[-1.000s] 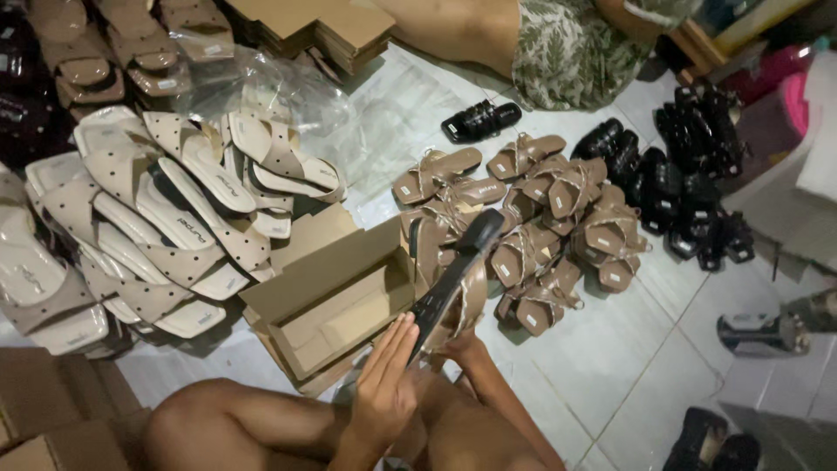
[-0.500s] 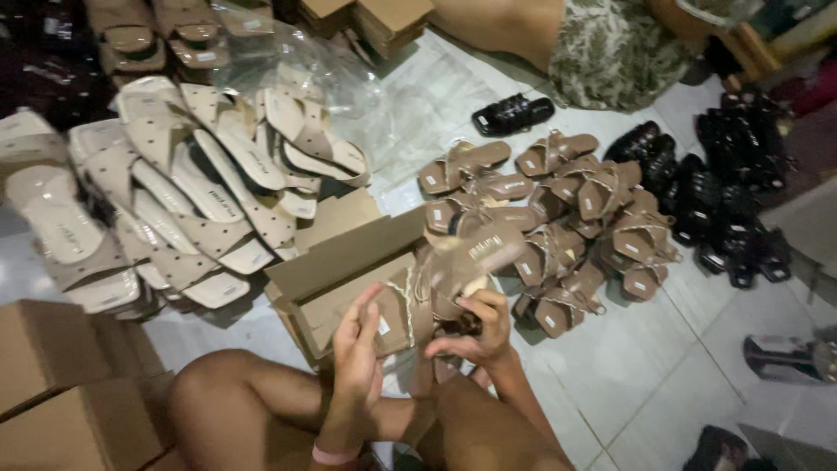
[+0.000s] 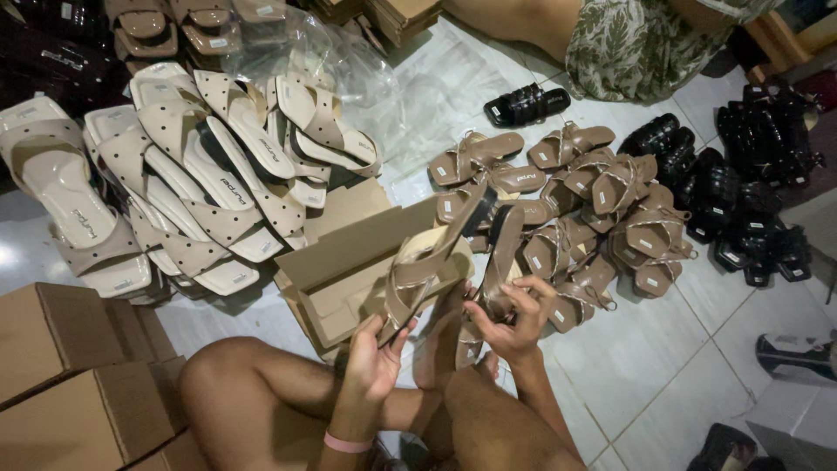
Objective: The person sits on the floor and repeatedly packs pairs of brown sandals into small cardboard boxes. They pick up a pair of sandals, place them inside a box, close the lid, and then move the box aside. This process is repeated multiple times with different pairs of sandals.
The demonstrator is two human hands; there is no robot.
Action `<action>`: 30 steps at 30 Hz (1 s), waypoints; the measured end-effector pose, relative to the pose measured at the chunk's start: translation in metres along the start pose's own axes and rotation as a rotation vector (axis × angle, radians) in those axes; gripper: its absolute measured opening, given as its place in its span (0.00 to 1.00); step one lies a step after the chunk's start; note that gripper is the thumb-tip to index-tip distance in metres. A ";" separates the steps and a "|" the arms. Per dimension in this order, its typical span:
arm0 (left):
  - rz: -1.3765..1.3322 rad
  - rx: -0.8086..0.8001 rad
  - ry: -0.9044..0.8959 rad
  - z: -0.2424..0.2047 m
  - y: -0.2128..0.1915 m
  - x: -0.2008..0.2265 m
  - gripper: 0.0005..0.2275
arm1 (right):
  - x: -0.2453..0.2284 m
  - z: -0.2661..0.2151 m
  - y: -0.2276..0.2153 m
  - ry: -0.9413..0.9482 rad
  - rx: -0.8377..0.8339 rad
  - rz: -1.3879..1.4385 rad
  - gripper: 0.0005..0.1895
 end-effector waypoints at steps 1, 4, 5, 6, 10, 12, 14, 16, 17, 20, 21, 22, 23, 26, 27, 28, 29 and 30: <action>0.013 0.003 0.004 0.002 -0.002 0.001 0.15 | 0.004 -0.004 0.000 0.054 0.029 0.115 0.39; 0.177 0.044 0.159 -0.003 -0.007 0.021 0.16 | 0.019 -0.019 0.004 0.219 0.162 0.411 0.30; 0.257 0.053 0.228 -0.006 -0.007 0.033 0.17 | 0.024 -0.024 0.003 0.275 0.239 0.473 0.25; 0.444 0.110 0.376 -0.013 -0.009 0.049 0.17 | 0.028 -0.028 0.000 0.328 0.317 0.534 0.19; 1.127 0.189 0.687 -0.031 -0.014 0.110 0.17 | 0.034 -0.037 -0.010 0.377 0.492 0.631 0.15; 1.042 0.161 0.589 -0.026 -0.015 0.122 0.17 | 0.031 -0.035 -0.011 0.357 0.528 0.655 0.17; 1.227 0.110 0.523 -0.017 -0.013 0.126 0.17 | 0.023 -0.032 -0.011 0.380 0.564 0.701 0.18; 1.423 0.021 0.592 -0.010 -0.011 0.127 0.18 | 0.019 -0.026 -0.011 0.403 0.581 0.781 0.20; 1.528 -0.051 0.694 -0.006 -0.009 0.126 0.18 | 0.017 -0.023 -0.011 0.415 0.583 0.832 0.21; 1.843 -0.110 0.778 0.003 -0.009 0.115 0.22 | 0.012 -0.019 -0.013 0.427 0.584 0.987 0.25; 1.945 -0.097 0.766 0.005 -0.010 0.110 0.23 | 0.011 -0.017 -0.013 0.427 0.577 1.041 0.26; 1.995 -0.097 0.784 0.005 -0.010 0.107 0.25 | 0.009 -0.016 -0.015 0.434 0.578 1.043 0.27; 2.045 -0.094 0.813 0.008 -0.008 0.104 0.27 | 0.010 -0.013 -0.014 0.432 0.580 1.050 0.28; 2.124 -0.090 0.752 0.008 -0.007 0.101 0.31 | 0.007 -0.009 -0.013 0.419 0.573 1.080 0.28; 2.136 -0.090 0.711 0.008 -0.007 0.101 0.33 | 0.006 -0.008 -0.013 0.410 0.569 1.092 0.28; 2.176 -0.081 0.702 0.007 -0.005 0.101 0.31 | 0.005 -0.006 -0.013 0.401 0.568 1.114 0.28; 2.214 -0.068 0.696 0.006 -0.002 0.102 0.30 | 0.005 -0.004 -0.013 0.390 0.564 1.138 0.28; 2.252 -0.055 0.689 0.006 0.001 0.103 0.29 | 0.006 0.000 -0.014 0.379 0.561 1.162 0.29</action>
Point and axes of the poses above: each hand's wrist, its own z-axis towards the middle knuckle, its own y-axis out of the palm, x = y × z, the point moved 2 cm from there along z, towards the middle knuckle, and after that the axes turned 13 degrees about z, right-handed, at the moved point
